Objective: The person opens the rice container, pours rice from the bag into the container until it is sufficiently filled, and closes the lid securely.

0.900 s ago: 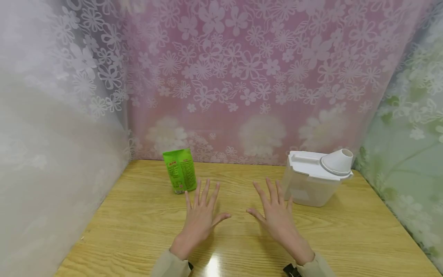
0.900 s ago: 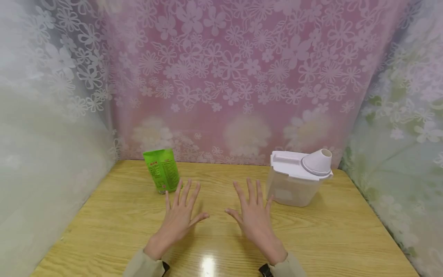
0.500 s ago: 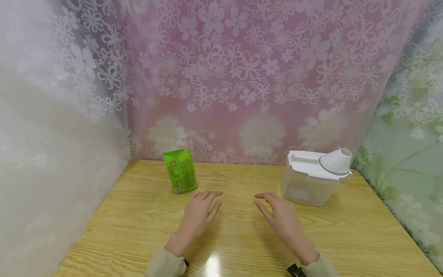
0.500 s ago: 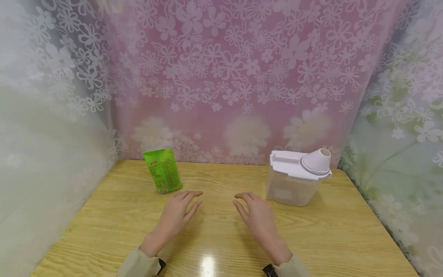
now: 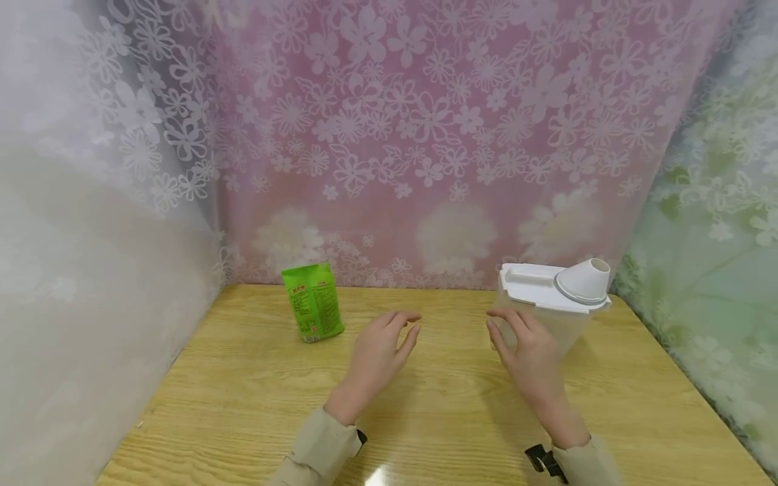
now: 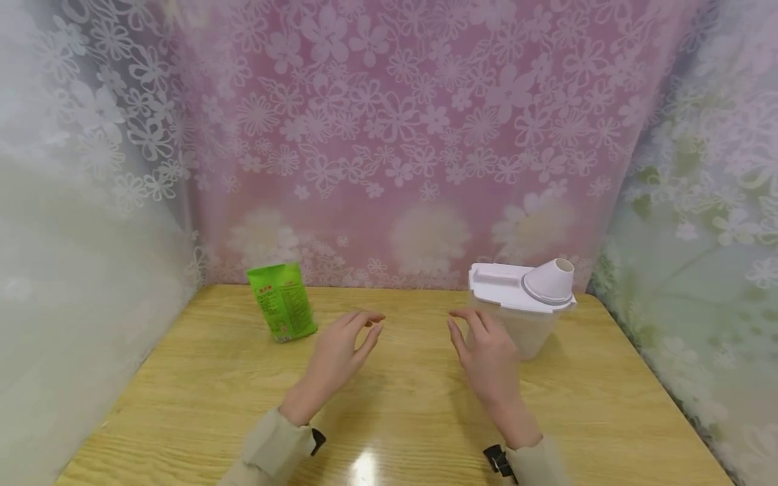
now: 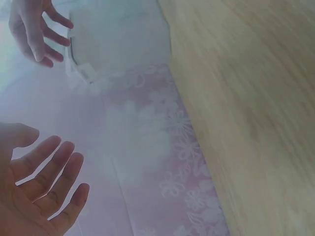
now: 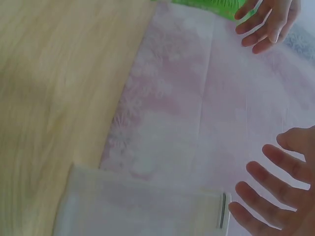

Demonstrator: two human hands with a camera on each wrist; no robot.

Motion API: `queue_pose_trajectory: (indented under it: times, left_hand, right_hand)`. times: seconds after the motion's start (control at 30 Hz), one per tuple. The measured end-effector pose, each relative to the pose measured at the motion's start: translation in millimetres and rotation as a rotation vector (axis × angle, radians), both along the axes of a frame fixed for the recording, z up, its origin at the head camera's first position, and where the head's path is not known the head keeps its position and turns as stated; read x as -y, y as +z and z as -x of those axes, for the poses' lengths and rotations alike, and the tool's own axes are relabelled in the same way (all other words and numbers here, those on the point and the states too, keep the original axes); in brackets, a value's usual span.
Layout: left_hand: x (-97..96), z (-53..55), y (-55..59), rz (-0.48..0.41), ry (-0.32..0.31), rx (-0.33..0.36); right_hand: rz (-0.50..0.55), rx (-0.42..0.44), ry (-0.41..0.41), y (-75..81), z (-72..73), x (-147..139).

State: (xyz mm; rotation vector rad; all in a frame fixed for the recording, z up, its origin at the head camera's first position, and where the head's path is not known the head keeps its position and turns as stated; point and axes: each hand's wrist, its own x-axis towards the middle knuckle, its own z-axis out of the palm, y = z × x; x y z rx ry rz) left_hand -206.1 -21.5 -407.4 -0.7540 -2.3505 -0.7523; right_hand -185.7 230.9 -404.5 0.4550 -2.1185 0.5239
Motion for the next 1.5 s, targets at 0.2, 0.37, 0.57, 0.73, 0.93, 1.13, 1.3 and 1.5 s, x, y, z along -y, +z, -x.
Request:
queue_pose_trajectory:
  times: [0.2, 0.37, 0.57, 0.73, 0.93, 1.13, 1.3, 1.5]
  left_hand:
    - [-23.0, 12.1, 9.9, 0.015, -0.025, 0.036]
    - [-39.8, 23.3, 10.4, 0.009, -0.031, 0.038]
    - [-57.7, 36.3, 10.8, -0.026, -0.001, 0.066]
    - [-71.1, 43.6, 12.4, -0.027, 0.011, 0.132]
    - [-87.7, 50.6, 17.0, -0.019, 0.006, 0.192]
    - [-107.9, 57.5, 23.8, 0.014, -0.005, 0.237]
    - [-125.6, 63.2, 27.3, 0.064, -0.012, 0.259]
    - [-142.5, 68.7, 26.1, 0.14, -0.025, 0.28]
  right_hand:
    - [0.029, -0.055, -0.112, 12.2, 2.5, -26.7]
    - [0.065, -0.08, -0.233, 21.1, 2.7, -51.6]
    - [0.108, -0.054, -0.309, 27.4, 4.9, -78.4]
    - [0.142, -0.03, -0.366, 25.8, 9.4, -94.6]
    - [0.189, 0.023, -0.457, 24.7, 13.9, -109.4]
    - [0.214, 0.101, -0.464, 27.5, 18.7, -125.4]
    - [0.162, 0.233, -0.464, 27.6, 25.8, -139.6]
    - [0.124, 0.43, -0.43, 24.0, 32.8, -151.1]
